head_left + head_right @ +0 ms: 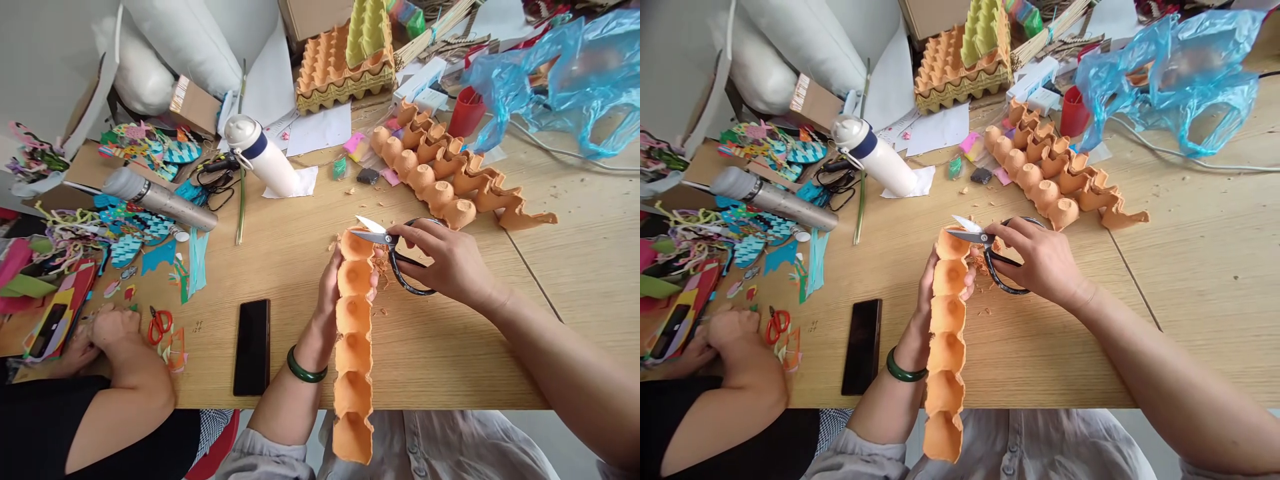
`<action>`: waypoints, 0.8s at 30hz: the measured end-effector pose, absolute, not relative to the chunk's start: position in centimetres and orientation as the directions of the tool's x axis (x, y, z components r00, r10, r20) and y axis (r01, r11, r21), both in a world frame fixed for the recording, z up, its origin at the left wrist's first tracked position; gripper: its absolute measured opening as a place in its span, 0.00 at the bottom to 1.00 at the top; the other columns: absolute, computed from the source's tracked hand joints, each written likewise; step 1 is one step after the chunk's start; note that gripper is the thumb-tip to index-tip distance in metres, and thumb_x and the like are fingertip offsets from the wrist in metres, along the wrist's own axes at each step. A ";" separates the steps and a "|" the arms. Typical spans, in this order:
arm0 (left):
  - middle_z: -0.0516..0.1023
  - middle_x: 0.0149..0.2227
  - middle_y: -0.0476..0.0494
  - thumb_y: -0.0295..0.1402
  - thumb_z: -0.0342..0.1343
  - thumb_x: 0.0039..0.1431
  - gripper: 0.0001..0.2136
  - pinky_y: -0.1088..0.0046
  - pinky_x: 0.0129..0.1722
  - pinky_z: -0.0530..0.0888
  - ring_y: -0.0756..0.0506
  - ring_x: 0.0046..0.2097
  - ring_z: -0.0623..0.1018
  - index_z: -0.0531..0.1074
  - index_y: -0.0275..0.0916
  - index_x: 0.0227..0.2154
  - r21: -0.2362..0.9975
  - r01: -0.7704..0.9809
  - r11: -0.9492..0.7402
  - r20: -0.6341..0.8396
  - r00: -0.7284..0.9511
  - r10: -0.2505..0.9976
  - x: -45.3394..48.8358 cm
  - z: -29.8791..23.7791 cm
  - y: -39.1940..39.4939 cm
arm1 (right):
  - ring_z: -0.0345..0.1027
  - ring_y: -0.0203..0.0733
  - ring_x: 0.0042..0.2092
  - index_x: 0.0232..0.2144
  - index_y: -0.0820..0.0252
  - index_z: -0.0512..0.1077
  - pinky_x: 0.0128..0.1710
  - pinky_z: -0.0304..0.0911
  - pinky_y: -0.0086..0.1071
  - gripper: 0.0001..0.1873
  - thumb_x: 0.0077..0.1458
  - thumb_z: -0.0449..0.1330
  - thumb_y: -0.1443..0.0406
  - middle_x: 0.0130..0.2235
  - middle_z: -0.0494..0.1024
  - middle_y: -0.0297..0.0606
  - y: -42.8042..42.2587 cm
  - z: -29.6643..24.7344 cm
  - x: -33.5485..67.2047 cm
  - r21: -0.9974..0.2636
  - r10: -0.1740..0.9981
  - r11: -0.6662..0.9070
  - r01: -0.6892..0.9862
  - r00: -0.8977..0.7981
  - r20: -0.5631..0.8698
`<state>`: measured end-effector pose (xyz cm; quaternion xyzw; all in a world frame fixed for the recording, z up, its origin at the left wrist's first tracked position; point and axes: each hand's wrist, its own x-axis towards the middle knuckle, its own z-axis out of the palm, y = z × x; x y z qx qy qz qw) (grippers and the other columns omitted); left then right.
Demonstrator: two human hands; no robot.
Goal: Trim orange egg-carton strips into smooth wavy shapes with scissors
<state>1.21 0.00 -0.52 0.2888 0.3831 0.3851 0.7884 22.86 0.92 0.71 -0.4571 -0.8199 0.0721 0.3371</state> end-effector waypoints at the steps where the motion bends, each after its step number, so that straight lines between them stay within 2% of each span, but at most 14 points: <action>1: 0.78 0.27 0.42 0.63 0.47 0.61 0.30 0.72 0.17 0.65 0.50 0.18 0.67 0.78 0.39 0.42 0.750 -0.392 0.533 -0.383 0.400 0.832 1.3 -0.5 0.0 | 0.71 0.38 0.34 0.53 0.56 0.75 0.30 0.60 0.30 0.17 0.64 0.60 0.61 0.38 0.79 0.39 0.9 0.8 22.9 -0.416 0.793 0.578 0.702 -0.362 0.490; 7: 0.81 0.45 0.40 0.55 0.48 0.66 0.23 0.73 0.16 0.64 0.51 0.23 0.71 0.78 0.42 0.42 0.751 -0.471 0.463 -0.335 0.332 0.882 1.9 0.4 -0.4 | 0.70 0.37 0.33 0.54 0.57 0.75 0.29 0.60 0.30 0.17 0.64 0.59 0.62 0.38 0.79 0.39 0.9 0.8 23.1 -0.390 0.780 0.597 0.701 -0.393 0.488; 13: 0.81 0.46 0.39 0.57 0.49 0.64 0.24 0.74 0.17 0.64 0.51 0.24 0.70 0.76 0.42 0.42 0.764 -0.422 0.488 -0.364 0.343 0.866 1.9 0.5 -0.4 | 0.71 0.37 0.33 0.56 0.56 0.75 0.27 0.57 0.30 0.19 0.65 0.58 0.59 0.38 0.80 0.39 0.9 0.6 23.4 -0.365 0.795 0.581 0.728 -0.411 0.446; 19: 0.80 0.34 0.38 0.59 0.48 0.63 0.28 0.72 0.18 0.64 0.50 0.21 0.67 0.79 0.40 0.42 0.767 -0.385 0.514 -0.366 0.395 0.843 1.4 -0.3 -0.4 | 0.72 0.38 0.34 0.57 0.58 0.75 0.28 0.58 0.30 0.20 0.66 0.58 0.59 0.41 0.82 0.41 1.1 0.4 23.8 -0.328 0.762 0.621 0.711 -0.452 0.464; 24: 0.82 0.42 0.35 0.61 0.50 0.61 0.27 0.71 0.19 0.63 0.49 0.23 0.69 0.79 0.43 0.41 0.767 -0.362 0.530 -0.432 0.320 0.843 1.7 0.0 -0.5 | 0.68 0.36 0.30 0.58 0.59 0.74 0.28 0.59 0.29 0.21 0.67 0.57 0.59 0.38 0.81 0.41 1.5 0.3 24.3 -0.367 0.771 0.625 0.689 -0.472 0.428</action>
